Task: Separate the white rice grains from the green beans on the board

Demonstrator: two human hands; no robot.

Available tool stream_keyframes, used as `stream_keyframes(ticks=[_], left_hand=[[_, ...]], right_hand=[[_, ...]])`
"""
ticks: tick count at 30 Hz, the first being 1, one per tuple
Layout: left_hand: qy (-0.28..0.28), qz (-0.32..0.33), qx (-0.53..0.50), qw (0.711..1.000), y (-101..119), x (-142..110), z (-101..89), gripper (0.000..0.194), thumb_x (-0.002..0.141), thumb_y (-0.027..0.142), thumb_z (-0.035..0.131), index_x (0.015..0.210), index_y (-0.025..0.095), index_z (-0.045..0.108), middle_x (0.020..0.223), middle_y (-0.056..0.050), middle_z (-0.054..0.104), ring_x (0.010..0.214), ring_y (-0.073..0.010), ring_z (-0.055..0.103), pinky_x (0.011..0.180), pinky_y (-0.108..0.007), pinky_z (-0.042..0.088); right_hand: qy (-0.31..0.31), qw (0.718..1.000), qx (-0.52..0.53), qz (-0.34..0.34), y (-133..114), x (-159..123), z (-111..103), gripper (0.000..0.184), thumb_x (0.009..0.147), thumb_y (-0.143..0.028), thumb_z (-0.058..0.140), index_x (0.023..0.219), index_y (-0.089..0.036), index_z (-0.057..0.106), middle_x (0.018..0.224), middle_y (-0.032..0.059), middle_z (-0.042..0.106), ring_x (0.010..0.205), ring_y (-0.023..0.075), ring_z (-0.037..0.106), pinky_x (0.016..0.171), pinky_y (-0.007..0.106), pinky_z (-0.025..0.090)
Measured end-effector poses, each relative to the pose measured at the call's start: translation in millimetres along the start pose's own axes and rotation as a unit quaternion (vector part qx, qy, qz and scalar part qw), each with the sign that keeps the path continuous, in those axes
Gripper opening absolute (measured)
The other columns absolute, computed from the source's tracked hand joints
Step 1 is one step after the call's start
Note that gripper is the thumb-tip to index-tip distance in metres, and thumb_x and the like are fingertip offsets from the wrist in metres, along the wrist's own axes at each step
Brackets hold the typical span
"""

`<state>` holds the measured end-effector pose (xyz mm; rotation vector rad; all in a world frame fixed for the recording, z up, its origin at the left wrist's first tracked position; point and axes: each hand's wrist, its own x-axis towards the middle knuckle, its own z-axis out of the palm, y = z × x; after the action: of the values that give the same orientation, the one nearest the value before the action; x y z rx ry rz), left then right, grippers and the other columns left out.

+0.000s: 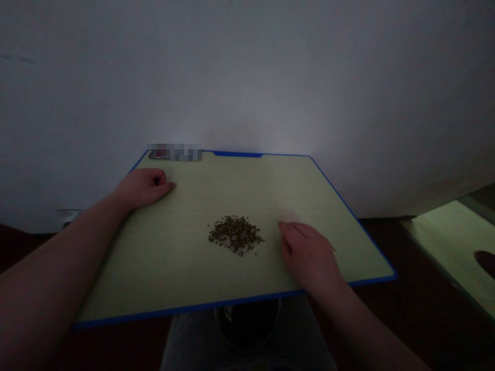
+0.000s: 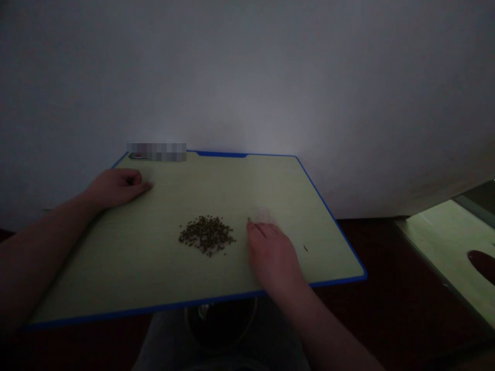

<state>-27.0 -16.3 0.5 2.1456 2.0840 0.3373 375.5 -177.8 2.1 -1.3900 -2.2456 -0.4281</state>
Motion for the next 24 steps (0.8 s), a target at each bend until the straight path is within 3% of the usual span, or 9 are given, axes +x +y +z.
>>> stream_keyframes(ticks=[5,10,14,18,24], left_hand=[[-0.003,0.0,-0.01,1.0,0.9,-1.4,-0.4,0.041,0.075,0.065,0.049,0.064,0.025,0.045,0.058,0.0,0.051,0.061,-0.0172,0.049,0.061,-0.032,0.035],[-0.005,0.003,-0.009,1.0,-0.8,-1.0,0.6,0.04,0.076,0.063,0.049,0.064,0.025,0.045,0.057,0.001,0.051,0.062,-0.0173,0.049,0.062,-0.032,0.035],[-0.006,0.004,-0.007,1.0,-2.8,0.3,2.1,0.041,0.076,0.065,0.048,0.065,0.025,0.045,0.057,0.001,0.052,0.061,-0.0171,0.049,0.062,-0.032,0.035],[-0.004,0.004,-0.004,1.0,-4.8,1.4,3.4,0.042,0.075,0.066,0.048,0.064,0.025,0.045,0.056,0.001,0.051,0.06,-0.0171,0.049,0.061,-0.032,0.036],[0.004,0.017,-0.009,1.0,-4.4,0.5,2.5,0.043,0.075,0.066,0.048,0.063,0.025,0.045,0.057,0.001,0.051,0.06,-0.017,0.049,0.061,-0.032,0.036]], right_hand=[[0.073,0.992,0.063,0.08,22.6,7.0,-37.6,0.024,0.091,-0.017,0.058,0.1,-0.013,0.08,0.089,0.0115,0.082,0.073,0.0233,0.077,0.072,0.034,0.065],[0.065,0.988,0.109,0.093,26.8,-0.8,-58.2,0.018,0.091,-0.022,0.061,0.097,-0.018,0.078,0.087,0.007,0.083,0.066,0.0207,0.076,0.065,0.032,0.065],[0.027,0.988,0.145,0.044,11.8,-17.8,-56.1,0.02,0.094,-0.017,0.058,0.096,-0.019,0.077,0.084,0.0051,0.082,0.067,0.0185,0.077,0.066,0.028,0.065],[0.028,0.991,0.13,-0.033,-5.4,-32.3,-46.0,0.025,0.096,-0.009,0.052,0.099,-0.014,0.077,0.087,0.0083,0.082,0.074,0.02,0.078,0.07,0.03,0.066],[0.032,0.992,0.077,-0.097,-16.5,-31.3,-23.3,0.033,0.093,-0.002,0.046,0.099,-0.007,0.079,0.086,0.0127,0.081,0.072,0.0231,0.076,0.069,0.035,0.066]])
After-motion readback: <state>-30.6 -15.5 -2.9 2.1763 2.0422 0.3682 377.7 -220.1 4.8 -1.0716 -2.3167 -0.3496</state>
